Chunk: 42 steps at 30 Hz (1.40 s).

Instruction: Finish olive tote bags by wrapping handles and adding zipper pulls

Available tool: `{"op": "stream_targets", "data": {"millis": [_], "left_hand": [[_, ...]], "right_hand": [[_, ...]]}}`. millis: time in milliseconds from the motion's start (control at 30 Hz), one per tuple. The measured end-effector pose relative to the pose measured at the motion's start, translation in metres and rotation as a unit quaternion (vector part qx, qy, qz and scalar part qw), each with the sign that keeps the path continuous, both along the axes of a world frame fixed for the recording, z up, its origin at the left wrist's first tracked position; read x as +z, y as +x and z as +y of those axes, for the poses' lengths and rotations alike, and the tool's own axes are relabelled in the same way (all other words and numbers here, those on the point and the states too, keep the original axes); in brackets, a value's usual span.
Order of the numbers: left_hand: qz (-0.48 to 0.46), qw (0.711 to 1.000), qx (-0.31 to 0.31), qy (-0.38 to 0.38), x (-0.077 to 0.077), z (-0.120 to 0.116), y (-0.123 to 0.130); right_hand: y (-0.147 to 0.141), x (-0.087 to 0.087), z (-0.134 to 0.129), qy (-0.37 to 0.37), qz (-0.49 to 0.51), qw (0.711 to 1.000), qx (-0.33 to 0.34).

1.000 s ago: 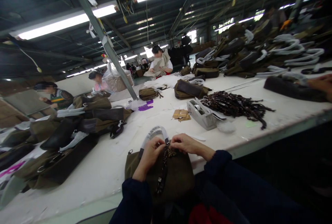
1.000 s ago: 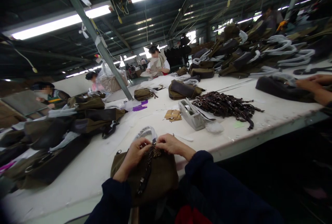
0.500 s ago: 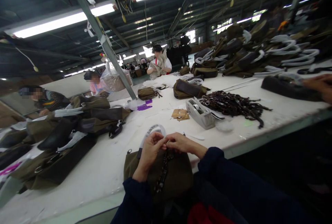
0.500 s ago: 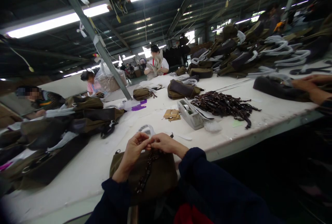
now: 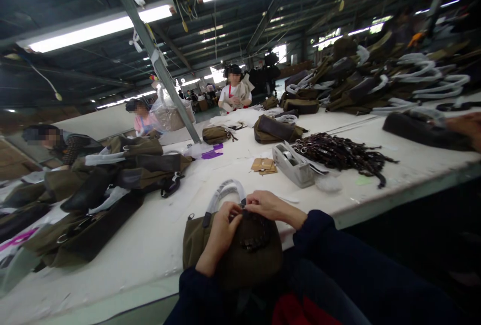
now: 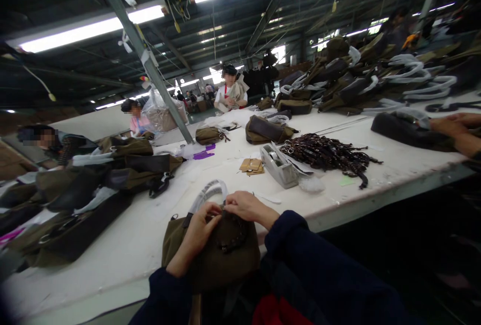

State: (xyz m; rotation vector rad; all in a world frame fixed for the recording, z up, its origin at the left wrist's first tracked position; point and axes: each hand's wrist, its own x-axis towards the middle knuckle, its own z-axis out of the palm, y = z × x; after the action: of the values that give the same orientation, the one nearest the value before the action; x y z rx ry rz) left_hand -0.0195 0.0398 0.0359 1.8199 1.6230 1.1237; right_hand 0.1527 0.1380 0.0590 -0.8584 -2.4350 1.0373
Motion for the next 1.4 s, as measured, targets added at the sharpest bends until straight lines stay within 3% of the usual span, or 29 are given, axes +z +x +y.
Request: {"op": "stream_targets", "data": {"millis": [167,300,567,767,1067,1167,1300,1400], "left_hand": [[0.07,0.994,-0.081,0.021,-0.003,0.03,-0.014],[0.069,0.995,-0.069,0.016,-0.007,0.04,-0.013],[-0.012,0.999,-0.024,-0.018,-0.014,0.052,-0.019],[-0.103,0.991,-0.039,-0.071,-0.02,0.059,-0.025],[-0.207,0.971,-0.02,-0.116,-0.031,0.063,-0.03],[-0.217,0.971,0.003,-0.104,-0.028,0.062,-0.032],[-0.236,0.968,0.047,-0.069,-0.011,0.049,-0.035],[-0.299,0.952,0.048,-0.048,0.004,0.035,-0.027]], "right_hand": [[0.004,0.01,-0.002,0.144,-0.105,0.983,0.03],[0.002,0.013,-0.005,0.196,-0.186,0.962,0.042],[-0.018,0.019,-0.013,0.224,-0.291,0.93,0.004],[-0.035,0.01,-0.012,0.24,-0.307,0.92,-0.045],[-0.047,0.005,-0.006,0.234,-0.312,0.92,-0.043],[-0.039,0.011,-0.008,0.227,-0.294,0.927,-0.045],[-0.016,0.022,-0.01,0.227,-0.208,0.951,-0.041],[-0.001,0.031,-0.01,0.233,-0.278,0.93,-0.056]]}}
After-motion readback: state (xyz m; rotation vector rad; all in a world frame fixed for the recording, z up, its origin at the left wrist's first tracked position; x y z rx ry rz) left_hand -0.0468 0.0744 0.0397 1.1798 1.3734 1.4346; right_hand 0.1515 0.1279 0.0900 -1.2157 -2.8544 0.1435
